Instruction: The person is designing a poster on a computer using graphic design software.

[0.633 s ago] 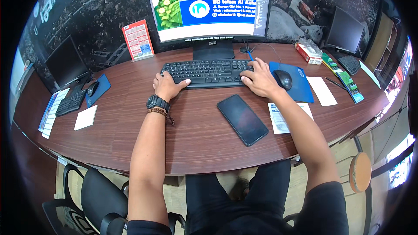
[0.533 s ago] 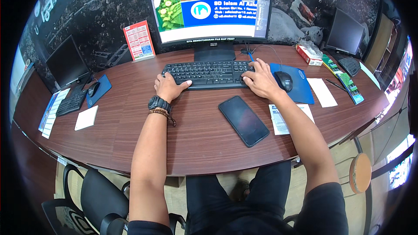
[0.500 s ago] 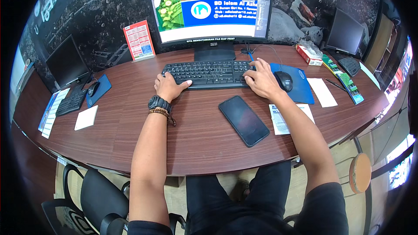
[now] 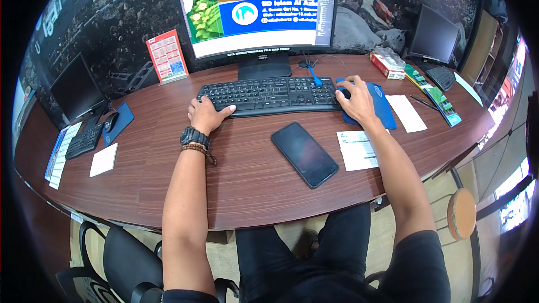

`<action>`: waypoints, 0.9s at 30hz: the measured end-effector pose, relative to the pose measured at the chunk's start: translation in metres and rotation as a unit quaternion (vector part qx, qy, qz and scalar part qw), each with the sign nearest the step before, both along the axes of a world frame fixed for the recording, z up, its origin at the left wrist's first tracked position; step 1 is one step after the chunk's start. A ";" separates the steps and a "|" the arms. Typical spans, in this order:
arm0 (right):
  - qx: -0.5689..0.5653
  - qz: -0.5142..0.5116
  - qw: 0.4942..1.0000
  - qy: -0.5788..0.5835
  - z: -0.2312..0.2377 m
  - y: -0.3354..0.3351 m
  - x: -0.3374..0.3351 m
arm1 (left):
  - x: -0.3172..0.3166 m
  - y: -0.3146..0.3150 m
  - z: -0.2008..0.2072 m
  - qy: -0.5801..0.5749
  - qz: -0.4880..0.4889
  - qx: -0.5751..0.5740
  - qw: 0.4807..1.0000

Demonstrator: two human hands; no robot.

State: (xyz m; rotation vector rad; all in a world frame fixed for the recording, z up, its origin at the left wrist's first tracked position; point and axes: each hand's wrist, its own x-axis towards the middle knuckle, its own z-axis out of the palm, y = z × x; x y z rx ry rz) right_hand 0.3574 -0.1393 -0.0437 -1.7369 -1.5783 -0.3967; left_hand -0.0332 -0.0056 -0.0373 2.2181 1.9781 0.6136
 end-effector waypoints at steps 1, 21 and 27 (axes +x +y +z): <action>-0.003 -0.004 1.000 0.002 -0.005 -0.002 0.005 | 0.000 0.000 0.000 0.002 -0.004 -0.003 1.000; -0.105 -0.076 0.989 0.070 -0.006 0.000 0.031 | 0.011 0.008 0.002 0.049 -0.002 0.033 0.998; -0.181 -0.097 0.976 0.066 0.006 0.000 0.032 | 0.015 0.006 0.001 0.042 -0.003 0.012 0.999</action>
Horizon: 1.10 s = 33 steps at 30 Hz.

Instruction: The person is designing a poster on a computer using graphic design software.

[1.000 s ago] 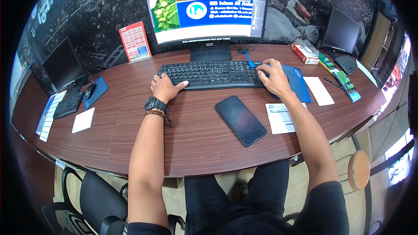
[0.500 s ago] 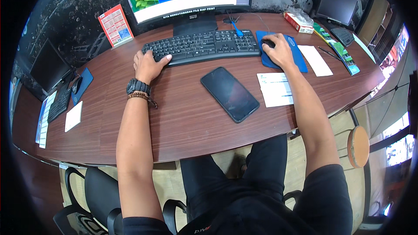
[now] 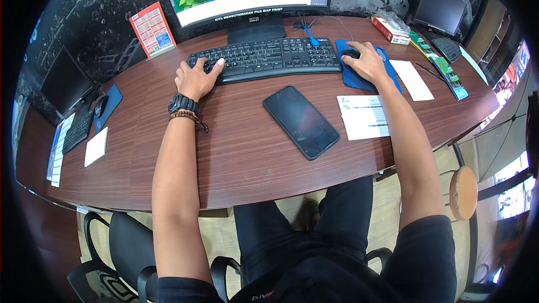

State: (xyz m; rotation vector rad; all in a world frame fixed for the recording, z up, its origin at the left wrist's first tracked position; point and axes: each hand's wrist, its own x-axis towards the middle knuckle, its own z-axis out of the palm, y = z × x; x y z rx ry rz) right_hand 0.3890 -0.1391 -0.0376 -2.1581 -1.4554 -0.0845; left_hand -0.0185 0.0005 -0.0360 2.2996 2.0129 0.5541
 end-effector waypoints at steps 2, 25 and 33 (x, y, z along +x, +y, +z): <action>-0.006 -0.001 1.000 -0.002 0.001 0.002 0.001 | 0.000 0.002 0.002 -0.002 0.000 -0.013 1.000; 0.164 0.085 0.982 0.036 -0.020 -0.004 -0.005 | -0.017 0.001 -0.008 -0.073 -0.063 0.108 0.989; 0.169 0.094 0.981 0.034 -0.016 -0.007 -0.004 | -0.010 -0.009 0.006 -0.049 -0.001 0.040 0.998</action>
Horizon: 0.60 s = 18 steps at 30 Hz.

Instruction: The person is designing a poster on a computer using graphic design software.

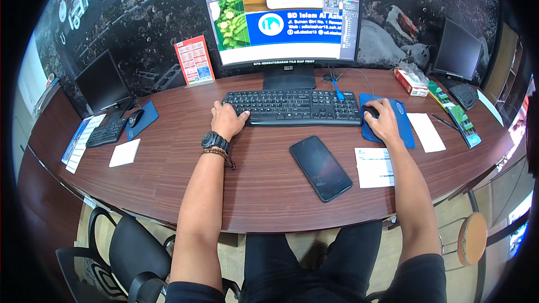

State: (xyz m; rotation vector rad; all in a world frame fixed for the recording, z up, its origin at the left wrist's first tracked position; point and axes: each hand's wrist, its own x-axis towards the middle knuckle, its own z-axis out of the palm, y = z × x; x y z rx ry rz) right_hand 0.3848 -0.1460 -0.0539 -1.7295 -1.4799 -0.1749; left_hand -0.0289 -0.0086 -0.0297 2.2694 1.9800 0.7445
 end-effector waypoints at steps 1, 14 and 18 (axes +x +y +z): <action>-0.003 0.000 1.000 0.004 0.000 0.000 0.000 | 0.000 -0.001 0.002 0.003 -0.003 -0.009 1.000; 0.018 0.003 1.000 0.000 -0.006 0.000 0.002 | -0.002 0.001 -0.003 -0.011 -0.011 0.006 1.000; -0.003 -0.006 1.000 0.001 -0.002 0.000 -0.005 | -0.005 -0.002 0.001 -0.009 0.000 -0.012 1.000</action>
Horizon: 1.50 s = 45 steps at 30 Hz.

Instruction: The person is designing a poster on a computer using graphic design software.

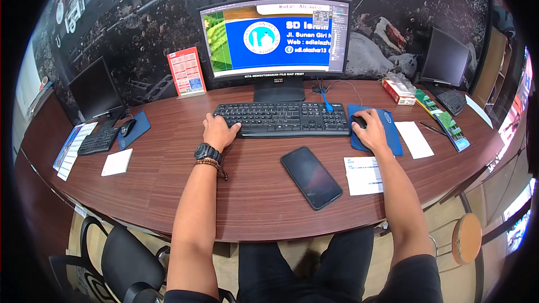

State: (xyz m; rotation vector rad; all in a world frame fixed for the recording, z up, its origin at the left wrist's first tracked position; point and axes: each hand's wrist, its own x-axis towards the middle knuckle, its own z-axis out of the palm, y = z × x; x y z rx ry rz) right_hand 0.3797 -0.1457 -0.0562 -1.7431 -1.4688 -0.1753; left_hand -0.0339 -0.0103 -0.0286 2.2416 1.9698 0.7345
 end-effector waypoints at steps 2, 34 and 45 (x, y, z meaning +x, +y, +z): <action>-0.009 -0.003 1.000 0.002 0.001 -0.001 0.001 | 0.001 0.001 0.001 0.001 0.001 -0.007 1.000; -0.099 0.196 0.958 -0.182 0.023 0.104 -0.136 | 0.005 0.004 -0.011 -0.014 -0.018 0.015 1.000; -0.158 0.119 0.969 -0.148 0.016 0.129 -0.192 | 0.005 0.003 -0.011 0.014 -0.031 0.004 0.999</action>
